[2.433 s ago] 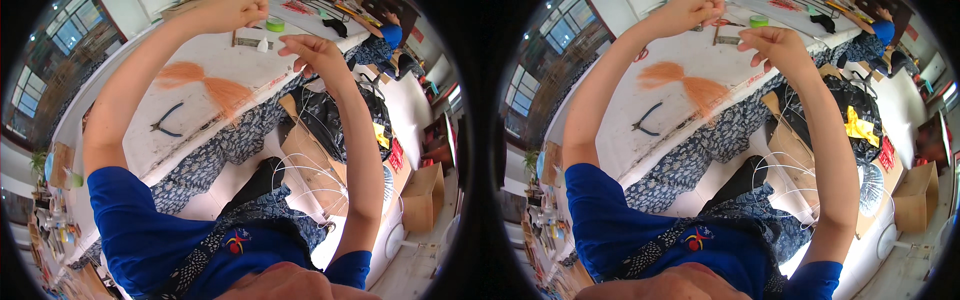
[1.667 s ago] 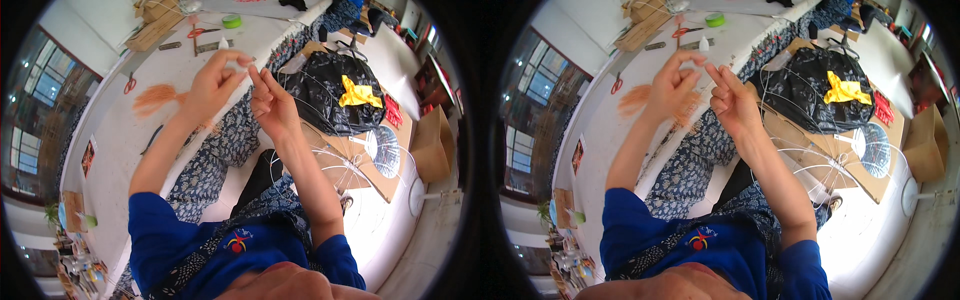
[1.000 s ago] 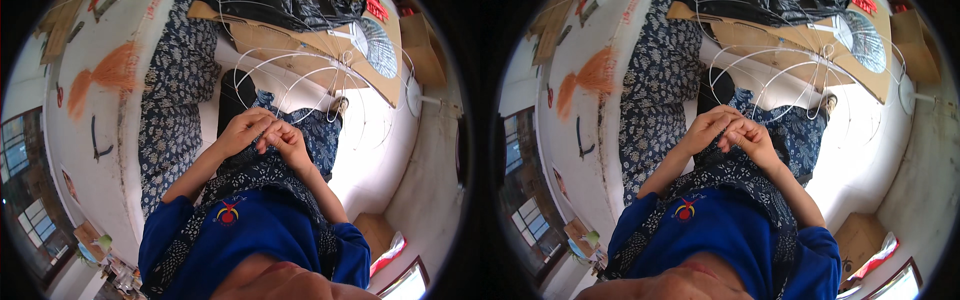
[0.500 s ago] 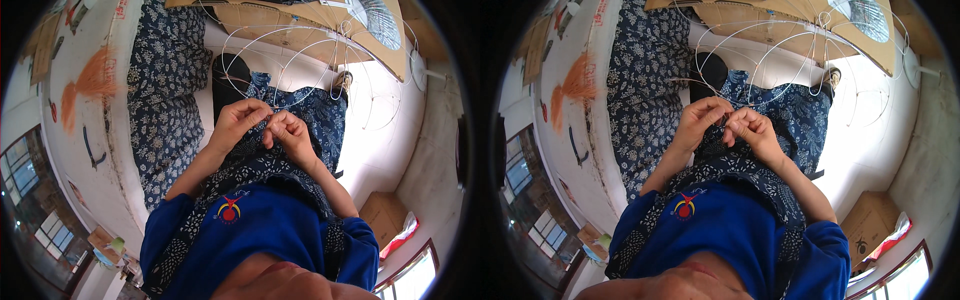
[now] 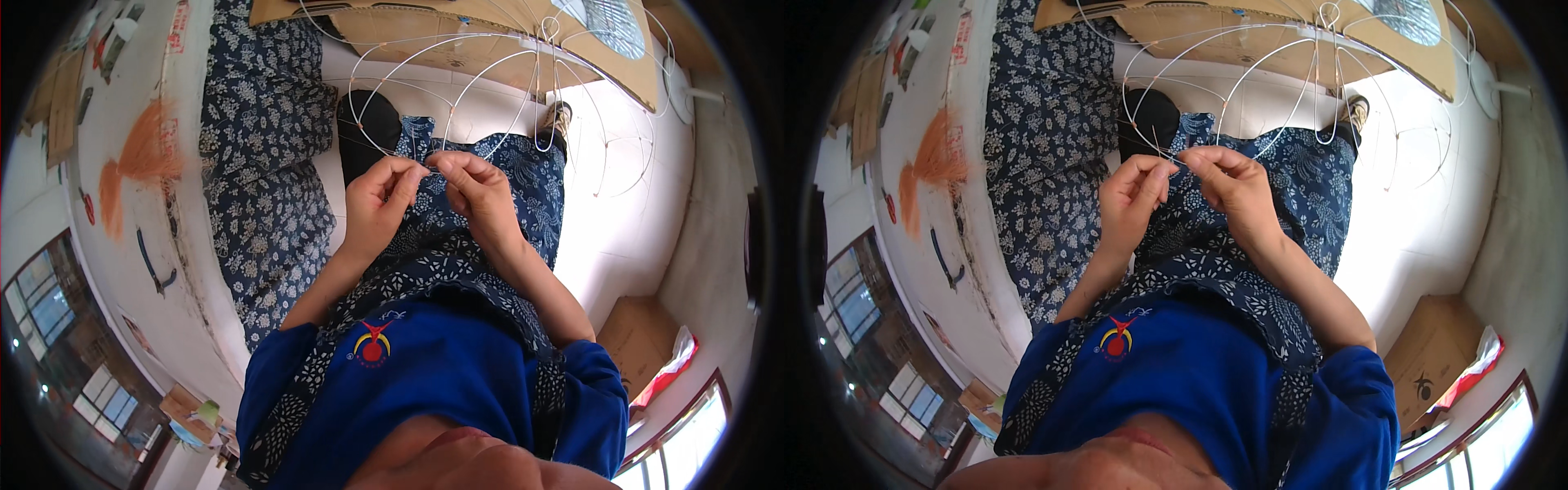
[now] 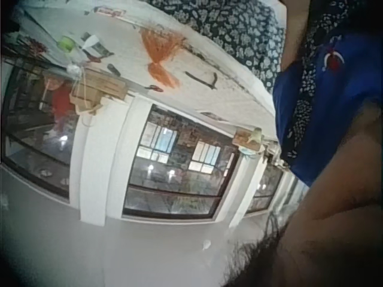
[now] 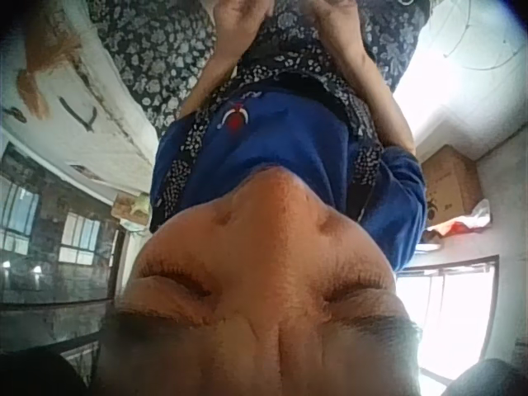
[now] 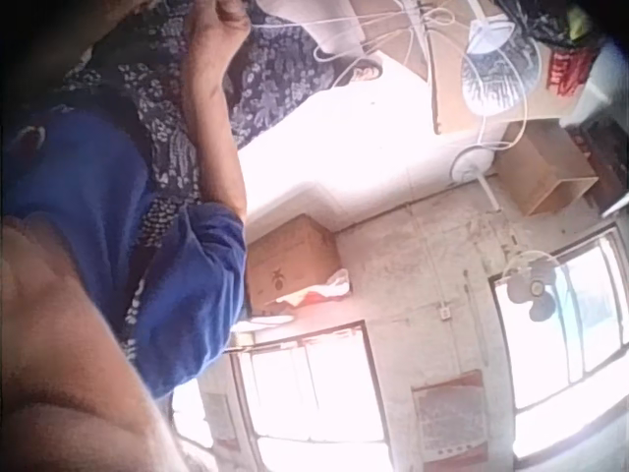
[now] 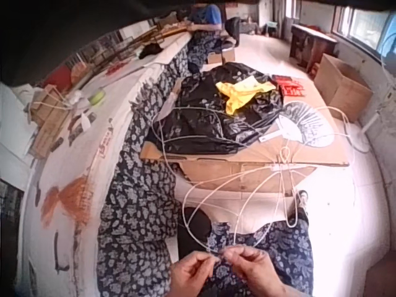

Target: Assembling a wire frame and attaching orange decorative fibers to create a seasonal or decorative item.

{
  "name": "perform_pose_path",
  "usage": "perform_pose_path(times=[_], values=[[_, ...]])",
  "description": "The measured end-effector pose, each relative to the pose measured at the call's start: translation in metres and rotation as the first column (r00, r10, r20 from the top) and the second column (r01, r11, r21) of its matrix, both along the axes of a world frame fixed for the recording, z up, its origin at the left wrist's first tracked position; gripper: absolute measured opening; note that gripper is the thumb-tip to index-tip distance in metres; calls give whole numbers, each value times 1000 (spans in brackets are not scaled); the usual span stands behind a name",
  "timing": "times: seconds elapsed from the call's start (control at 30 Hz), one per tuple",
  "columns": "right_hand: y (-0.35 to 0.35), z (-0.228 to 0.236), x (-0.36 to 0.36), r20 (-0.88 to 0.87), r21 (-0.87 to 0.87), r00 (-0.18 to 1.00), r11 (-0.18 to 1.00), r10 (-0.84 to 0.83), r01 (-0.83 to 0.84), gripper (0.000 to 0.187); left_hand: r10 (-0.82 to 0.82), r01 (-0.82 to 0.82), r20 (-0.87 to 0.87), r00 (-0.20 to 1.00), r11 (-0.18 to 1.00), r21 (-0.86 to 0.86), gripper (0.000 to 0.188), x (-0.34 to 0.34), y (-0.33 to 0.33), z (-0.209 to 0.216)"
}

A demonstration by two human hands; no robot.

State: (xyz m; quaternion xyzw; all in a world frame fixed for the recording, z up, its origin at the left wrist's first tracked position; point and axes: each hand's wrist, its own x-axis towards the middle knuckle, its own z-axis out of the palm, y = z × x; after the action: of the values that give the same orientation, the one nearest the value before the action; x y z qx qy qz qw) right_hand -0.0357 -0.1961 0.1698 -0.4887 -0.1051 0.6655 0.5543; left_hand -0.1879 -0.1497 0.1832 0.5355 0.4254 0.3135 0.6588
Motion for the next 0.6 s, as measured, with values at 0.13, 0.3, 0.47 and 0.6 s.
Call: perform_pose_path(times=[0.13,0.3,0.47,0.6], values=[[1,2,-7,-99,-13,995,1000,18,-19,16,-1,10,-85,996,995,101,10,3,-3,-6],[2,1,-8,-116,-19,993,1000,-11,9,16,-32,49,-171,985,994,100,8,3,-4,-3],[3,1,-10,-99,-27,995,999,22,-25,16,-25,63,-220,975,984,167,7,4,-3,1],[5,5,-9,-51,12,998,1000,20,-19,11,-32,74,-202,979,977,201,4,3,-3,-6]])
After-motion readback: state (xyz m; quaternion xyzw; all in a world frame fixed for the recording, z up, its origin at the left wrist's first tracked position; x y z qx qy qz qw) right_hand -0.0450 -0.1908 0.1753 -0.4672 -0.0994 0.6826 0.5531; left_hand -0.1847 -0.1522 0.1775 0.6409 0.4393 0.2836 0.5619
